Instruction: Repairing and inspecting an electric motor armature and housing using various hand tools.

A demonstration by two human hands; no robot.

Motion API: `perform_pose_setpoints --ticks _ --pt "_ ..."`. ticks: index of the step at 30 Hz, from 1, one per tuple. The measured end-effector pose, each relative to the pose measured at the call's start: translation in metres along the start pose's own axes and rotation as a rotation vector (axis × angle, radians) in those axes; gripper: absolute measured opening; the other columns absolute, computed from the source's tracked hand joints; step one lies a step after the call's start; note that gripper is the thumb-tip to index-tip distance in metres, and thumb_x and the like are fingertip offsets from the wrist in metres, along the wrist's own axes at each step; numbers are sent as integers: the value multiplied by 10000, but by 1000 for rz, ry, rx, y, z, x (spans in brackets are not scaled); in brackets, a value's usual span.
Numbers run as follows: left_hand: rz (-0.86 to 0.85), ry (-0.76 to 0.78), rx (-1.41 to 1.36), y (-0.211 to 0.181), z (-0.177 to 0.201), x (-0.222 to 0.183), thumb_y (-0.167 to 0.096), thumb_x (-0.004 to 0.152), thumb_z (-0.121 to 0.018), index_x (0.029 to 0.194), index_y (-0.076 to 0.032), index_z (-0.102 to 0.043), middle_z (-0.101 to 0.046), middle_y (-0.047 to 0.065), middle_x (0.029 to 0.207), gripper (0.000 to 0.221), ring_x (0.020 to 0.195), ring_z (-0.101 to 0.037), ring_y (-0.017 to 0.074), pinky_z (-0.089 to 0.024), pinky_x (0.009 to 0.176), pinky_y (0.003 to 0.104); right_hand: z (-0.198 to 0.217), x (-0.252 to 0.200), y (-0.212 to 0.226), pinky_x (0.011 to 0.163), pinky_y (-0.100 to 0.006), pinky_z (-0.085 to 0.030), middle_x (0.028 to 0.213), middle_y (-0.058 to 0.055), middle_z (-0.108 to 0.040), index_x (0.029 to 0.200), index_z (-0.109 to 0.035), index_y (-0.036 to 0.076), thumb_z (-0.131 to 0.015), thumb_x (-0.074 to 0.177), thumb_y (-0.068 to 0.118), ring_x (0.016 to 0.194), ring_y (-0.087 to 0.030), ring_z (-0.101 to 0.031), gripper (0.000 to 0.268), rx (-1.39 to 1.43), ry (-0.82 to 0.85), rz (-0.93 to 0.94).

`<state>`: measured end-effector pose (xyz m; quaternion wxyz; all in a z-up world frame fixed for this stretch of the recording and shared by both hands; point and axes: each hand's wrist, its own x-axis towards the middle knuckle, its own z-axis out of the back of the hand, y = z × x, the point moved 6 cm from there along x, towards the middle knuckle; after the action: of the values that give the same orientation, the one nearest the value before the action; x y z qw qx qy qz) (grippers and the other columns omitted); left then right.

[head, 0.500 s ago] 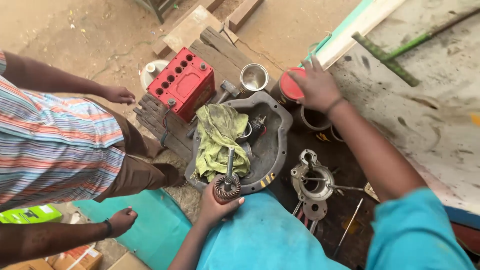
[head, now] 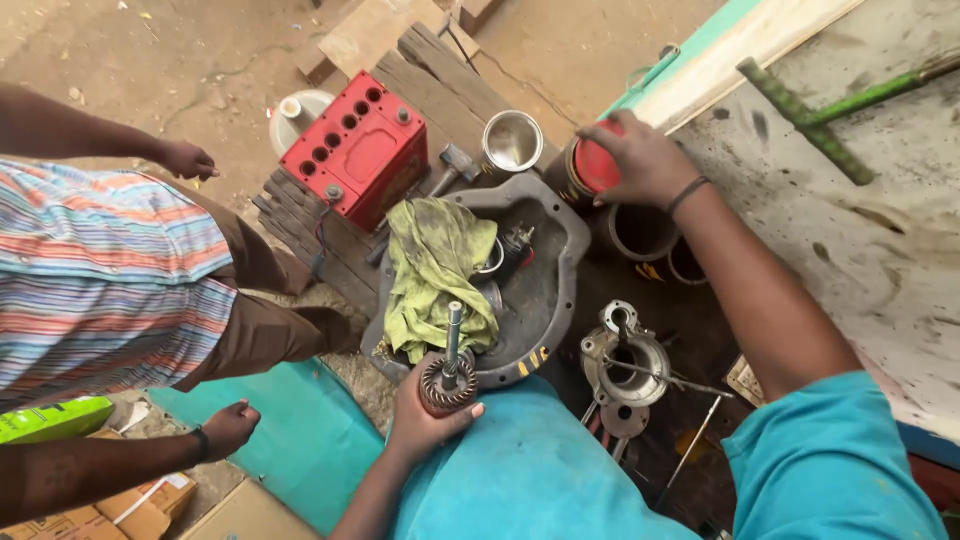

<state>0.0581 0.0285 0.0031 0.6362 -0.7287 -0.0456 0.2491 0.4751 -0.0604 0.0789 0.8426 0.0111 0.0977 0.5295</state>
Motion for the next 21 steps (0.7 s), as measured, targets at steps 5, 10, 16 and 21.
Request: perform_pose_setpoints --ticks 5,10,16,21 --pt "-34 -19 -18 5 -4 -4 -271 659 -936 1091 -53 -649 -700 27 953 563 890 -664 122 -546 850 295 32 -52 37 952 -536 -510 1412 -203 -492 1446 -510 253 -963 545 390 1217 -440 -567 1018 29 2 -19" --pt "-77 -56 72 -15 -6 1 -283 636 -937 1105 -61 -658 -748 41 971 589 913 -718 130 -563 872 305 -13 -93 5 981 -530 -495 1415 -216 -477 1470 -481 309 -958 523 420 1259 -408 -541 1066 -208 39 -11" --pt "-36 -34 109 -20 -7 2 -313 627 -934 1094 -53 -652 -773 49 931 603 875 -746 140 -581 848 313 -25 -102 0 1007 -516 -485 1478 -215 -474 1524 -448 240 -913 559 481 1337 -403 -519 1097 -187 4 -69" --pt "-38 -30 153 -24 -10 4 -331 612 -938 1086 -44 -648 -771 57 895 625 843 -751 156 -582 830 325 -18 -69 -3 1099 -501 -444 1421 -167 -607 1579 -352 62 -862 735 563 1318 -376 -534 1106 193 -105 -109"
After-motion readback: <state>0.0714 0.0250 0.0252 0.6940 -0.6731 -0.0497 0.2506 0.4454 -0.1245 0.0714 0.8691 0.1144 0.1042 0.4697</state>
